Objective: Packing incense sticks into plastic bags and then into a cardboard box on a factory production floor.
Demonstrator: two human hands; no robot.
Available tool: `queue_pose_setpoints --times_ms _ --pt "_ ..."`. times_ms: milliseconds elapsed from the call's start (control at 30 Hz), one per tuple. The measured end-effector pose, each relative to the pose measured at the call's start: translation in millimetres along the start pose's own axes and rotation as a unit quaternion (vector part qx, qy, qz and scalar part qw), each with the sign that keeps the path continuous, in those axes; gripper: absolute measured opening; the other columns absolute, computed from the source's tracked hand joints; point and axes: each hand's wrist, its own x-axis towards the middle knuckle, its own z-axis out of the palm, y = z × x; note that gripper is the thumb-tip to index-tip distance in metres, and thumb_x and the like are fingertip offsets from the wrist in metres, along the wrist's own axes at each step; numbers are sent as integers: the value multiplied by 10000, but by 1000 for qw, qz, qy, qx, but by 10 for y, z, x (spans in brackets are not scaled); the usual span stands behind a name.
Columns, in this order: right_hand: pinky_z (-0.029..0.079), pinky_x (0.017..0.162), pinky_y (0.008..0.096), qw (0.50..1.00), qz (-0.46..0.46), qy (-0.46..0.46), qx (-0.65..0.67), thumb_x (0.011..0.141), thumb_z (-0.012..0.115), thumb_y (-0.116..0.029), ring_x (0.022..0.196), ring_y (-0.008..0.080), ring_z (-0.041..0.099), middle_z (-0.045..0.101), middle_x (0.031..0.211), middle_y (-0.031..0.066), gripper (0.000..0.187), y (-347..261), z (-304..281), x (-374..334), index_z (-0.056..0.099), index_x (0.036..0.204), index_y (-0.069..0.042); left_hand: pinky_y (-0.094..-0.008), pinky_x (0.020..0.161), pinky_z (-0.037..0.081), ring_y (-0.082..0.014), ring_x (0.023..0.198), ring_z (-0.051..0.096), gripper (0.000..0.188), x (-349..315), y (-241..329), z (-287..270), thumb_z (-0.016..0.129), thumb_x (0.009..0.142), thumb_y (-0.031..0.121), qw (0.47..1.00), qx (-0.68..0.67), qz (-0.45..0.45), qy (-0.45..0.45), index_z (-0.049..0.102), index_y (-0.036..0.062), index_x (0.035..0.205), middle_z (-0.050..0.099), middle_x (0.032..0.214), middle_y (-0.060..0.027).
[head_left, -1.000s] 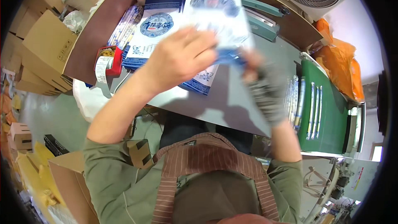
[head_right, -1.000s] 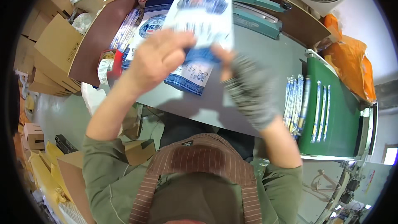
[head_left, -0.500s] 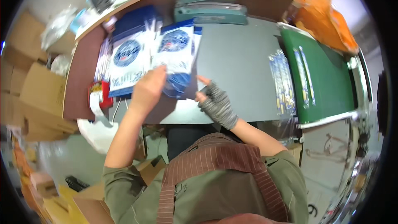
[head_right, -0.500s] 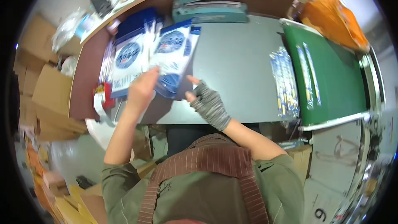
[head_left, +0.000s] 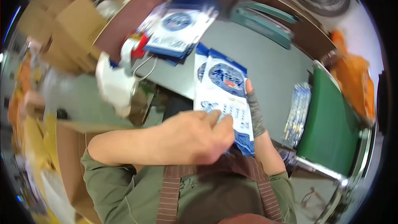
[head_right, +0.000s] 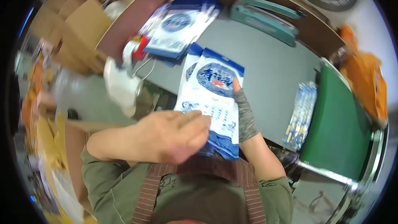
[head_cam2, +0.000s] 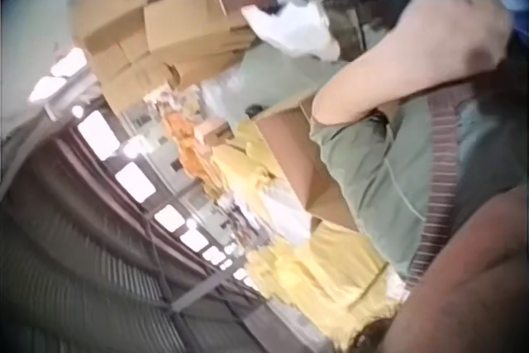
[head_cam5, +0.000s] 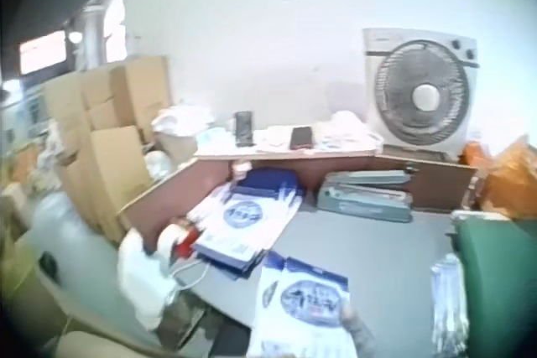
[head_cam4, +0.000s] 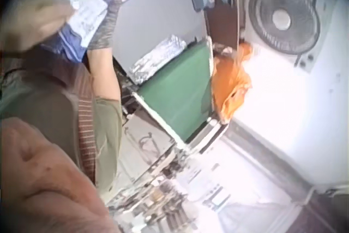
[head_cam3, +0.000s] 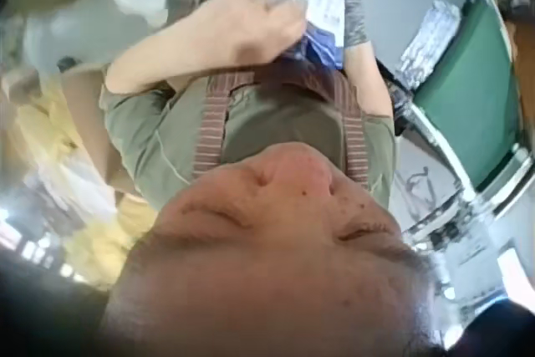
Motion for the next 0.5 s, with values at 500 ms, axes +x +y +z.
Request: queue_pose_setpoints --times_ms 500 --pt "545 793 302 869 231 -196 -392 868 665 -239 916 181 661 647 1104 136 432 2032 1627 761 557 1203 11 -374 1038 392 -209 1269 451 655 -2428 1035 -494 534 935 497 420 -548 -425 585 383 57 1397 505 1329 -104"
